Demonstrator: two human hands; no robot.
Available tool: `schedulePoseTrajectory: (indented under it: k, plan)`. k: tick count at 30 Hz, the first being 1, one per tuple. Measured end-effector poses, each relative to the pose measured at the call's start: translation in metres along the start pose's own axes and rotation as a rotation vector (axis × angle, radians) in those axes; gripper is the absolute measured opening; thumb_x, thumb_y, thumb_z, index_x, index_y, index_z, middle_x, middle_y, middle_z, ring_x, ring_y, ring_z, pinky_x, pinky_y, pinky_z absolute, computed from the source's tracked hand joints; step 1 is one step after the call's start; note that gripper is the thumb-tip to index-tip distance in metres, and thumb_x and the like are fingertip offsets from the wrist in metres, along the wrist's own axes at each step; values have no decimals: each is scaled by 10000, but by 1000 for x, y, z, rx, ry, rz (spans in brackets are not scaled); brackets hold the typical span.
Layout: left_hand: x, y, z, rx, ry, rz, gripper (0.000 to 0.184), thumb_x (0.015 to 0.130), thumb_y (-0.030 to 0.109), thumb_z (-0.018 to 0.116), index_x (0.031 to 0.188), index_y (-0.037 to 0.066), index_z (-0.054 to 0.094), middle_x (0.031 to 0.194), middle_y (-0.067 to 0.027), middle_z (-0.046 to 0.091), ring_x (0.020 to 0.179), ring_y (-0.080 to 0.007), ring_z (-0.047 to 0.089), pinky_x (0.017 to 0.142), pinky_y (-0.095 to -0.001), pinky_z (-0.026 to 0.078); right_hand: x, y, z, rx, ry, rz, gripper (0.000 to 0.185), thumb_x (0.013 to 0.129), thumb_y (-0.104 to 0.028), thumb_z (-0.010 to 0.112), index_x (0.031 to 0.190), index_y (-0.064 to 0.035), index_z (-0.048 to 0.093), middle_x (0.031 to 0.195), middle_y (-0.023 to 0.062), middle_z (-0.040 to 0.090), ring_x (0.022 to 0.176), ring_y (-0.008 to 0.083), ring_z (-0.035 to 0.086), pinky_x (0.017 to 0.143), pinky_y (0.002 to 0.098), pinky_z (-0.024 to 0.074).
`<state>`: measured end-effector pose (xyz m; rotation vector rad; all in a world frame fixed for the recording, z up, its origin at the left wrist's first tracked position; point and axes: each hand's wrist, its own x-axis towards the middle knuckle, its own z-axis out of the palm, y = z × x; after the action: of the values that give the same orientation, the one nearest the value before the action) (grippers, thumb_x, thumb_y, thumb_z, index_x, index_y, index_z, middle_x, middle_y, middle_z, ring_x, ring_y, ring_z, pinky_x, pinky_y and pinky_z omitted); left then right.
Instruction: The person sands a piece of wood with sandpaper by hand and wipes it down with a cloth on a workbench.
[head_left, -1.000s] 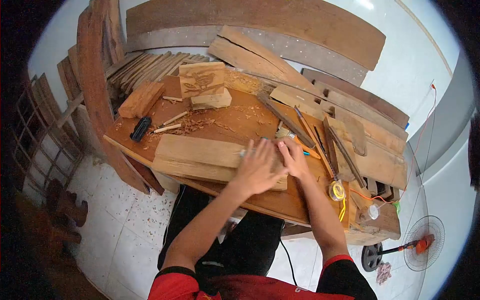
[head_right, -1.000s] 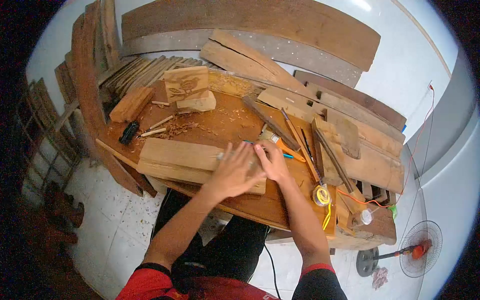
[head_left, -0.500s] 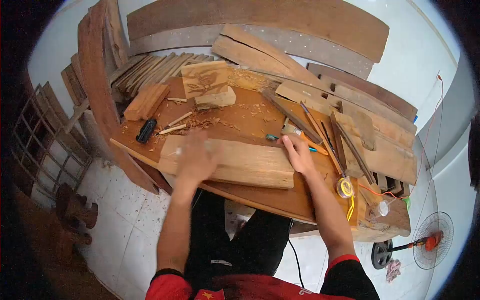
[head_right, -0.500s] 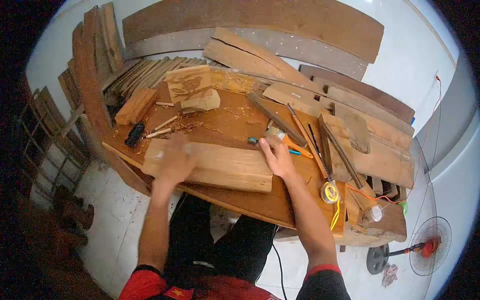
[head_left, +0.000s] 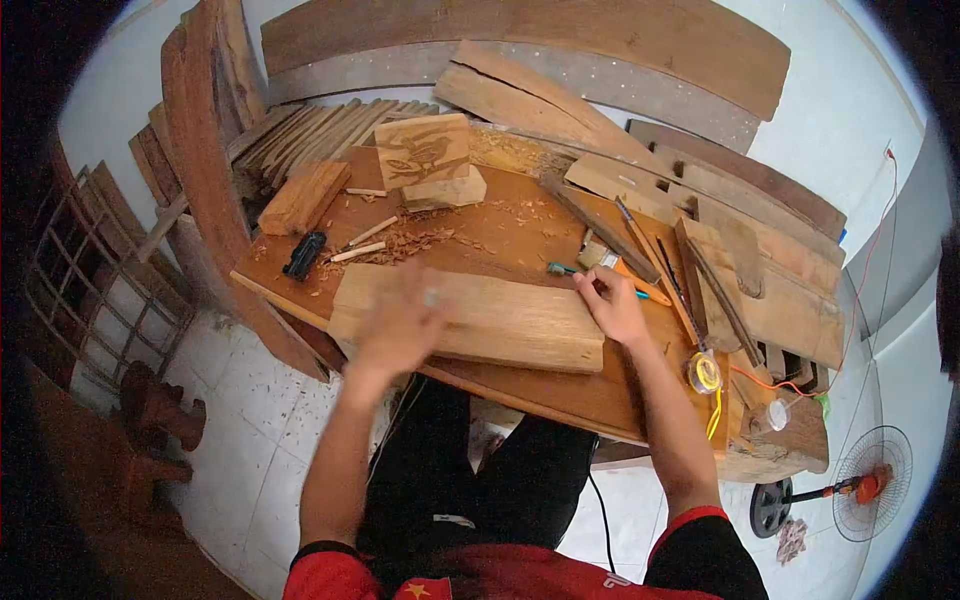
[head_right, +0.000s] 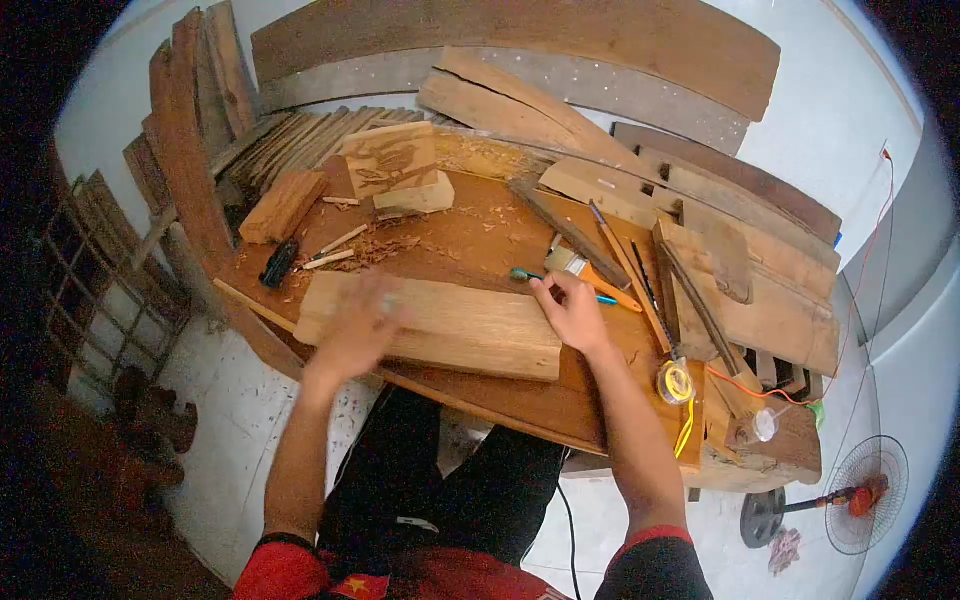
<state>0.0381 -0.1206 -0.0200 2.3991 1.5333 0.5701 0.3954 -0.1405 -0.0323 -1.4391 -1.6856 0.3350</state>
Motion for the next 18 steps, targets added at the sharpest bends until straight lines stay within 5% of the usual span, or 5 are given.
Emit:
schedulePoseTrajectory:
  k: [4,7,9,13,18]
  plan:
    - [13,-64,-16,167,109,-202,826,1027,567,493,1584,-29,362,1658,-289,296,1555,-447,247,1281,-536,169,-1,-10,-3,25,-63,74,298,980,-267,718,894,16,684,758,157,686,659,193,611,635,359,484]
    - [32,-24,9,249,116,-258,861,1034,574,472,1589,-66,313,1656,-272,315,1564,-407,250,1297,-494,139,-2,-12,-1,68,-97,35,284,978,-269,718,965,14,699,829,137,719,726,196,650,706,357,519]
    - [39,36,21,87,67,-115,896,1026,596,471,1574,-96,312,1650,-277,325,1564,-410,250,1297,-507,129,-2,-14,-2,65,-102,1,266,977,-238,685,1095,0,704,926,122,744,833,208,692,808,357,552]
    - [36,117,82,62,182,335,839,1039,573,471,1550,-83,361,1630,-282,354,1558,-404,266,1290,-539,131,-2,-6,-6,86,-154,5,265,971,-187,632,1159,-14,701,949,140,745,864,221,701,811,358,549]
    - [11,76,55,-17,64,267,719,1088,499,410,1561,-41,378,1654,-278,309,1560,-414,258,1290,-536,136,-1,5,-3,85,-181,-24,263,972,-192,607,1127,-6,712,961,150,748,849,226,692,785,360,539]
